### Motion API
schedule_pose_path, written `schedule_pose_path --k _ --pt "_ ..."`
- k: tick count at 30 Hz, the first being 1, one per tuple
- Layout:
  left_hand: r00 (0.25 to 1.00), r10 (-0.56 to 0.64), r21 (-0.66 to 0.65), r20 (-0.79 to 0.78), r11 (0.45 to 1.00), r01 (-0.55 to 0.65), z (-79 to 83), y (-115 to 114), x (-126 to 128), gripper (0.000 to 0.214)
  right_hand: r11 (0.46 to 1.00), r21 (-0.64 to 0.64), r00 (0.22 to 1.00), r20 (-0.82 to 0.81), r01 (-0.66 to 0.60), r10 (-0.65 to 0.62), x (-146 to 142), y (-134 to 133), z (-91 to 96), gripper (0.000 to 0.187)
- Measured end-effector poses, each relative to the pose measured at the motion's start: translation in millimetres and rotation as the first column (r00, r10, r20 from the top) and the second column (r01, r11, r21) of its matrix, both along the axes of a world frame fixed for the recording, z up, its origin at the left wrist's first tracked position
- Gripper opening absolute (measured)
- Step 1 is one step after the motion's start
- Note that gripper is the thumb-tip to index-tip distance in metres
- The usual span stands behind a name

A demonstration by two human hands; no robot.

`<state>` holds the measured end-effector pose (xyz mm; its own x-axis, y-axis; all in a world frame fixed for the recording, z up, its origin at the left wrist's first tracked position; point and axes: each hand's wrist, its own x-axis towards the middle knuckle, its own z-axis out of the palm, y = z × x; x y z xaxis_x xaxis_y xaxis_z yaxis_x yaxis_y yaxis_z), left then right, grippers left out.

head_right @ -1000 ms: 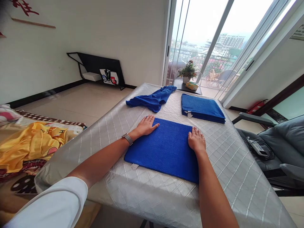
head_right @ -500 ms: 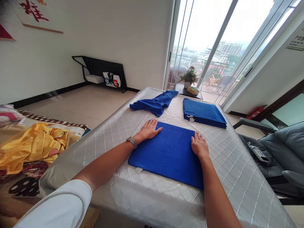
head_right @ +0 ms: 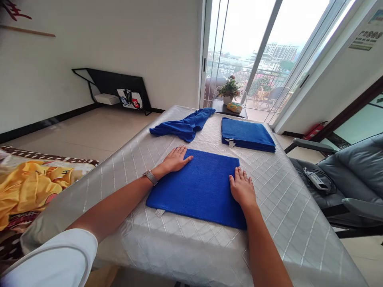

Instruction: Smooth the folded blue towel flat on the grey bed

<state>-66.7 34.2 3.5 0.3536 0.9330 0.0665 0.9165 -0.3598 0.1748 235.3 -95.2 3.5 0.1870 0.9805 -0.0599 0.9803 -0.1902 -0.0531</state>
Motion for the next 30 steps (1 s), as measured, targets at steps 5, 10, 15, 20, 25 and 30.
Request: schedule_pose_path --k 5,10,15,20,25,30 --pt "0.999 0.004 0.005 -0.034 1.000 -0.004 1.2 -2 2 0.082 1.000 0.027 1.000 -0.018 0.008 -0.007 -8 -3 4.7 0.064" --pt "0.995 -0.009 0.010 -0.104 1.000 0.010 3.2 -1 0 0.079 0.998 0.050 0.998 -0.054 0.031 -0.028 -11 -7 8.0 0.065" --pt "0.995 0.014 0.007 -0.103 1.000 -0.013 21.2 -2 17 0.075 0.997 0.067 0.994 -0.099 0.048 -0.041 -11 -8 7.2 0.065" --pt "0.950 -0.309 0.102 0.035 0.947 0.304 31.4 -33 108 0.072 0.996 0.075 0.994 -0.096 0.053 -0.046 -10 -8 6.0 0.064" --pt "0.855 -0.508 0.096 0.109 0.861 0.499 18.1 -64 208 0.071 0.998 0.060 1.000 -0.029 -0.010 0.012 -6 -12 4.9 0.062" --pt "0.882 -0.454 0.007 0.128 0.890 0.457 1.7 -59 210 0.073 0.997 0.076 1.000 -0.025 0.004 -0.002 -6 -10 3.7 0.061"
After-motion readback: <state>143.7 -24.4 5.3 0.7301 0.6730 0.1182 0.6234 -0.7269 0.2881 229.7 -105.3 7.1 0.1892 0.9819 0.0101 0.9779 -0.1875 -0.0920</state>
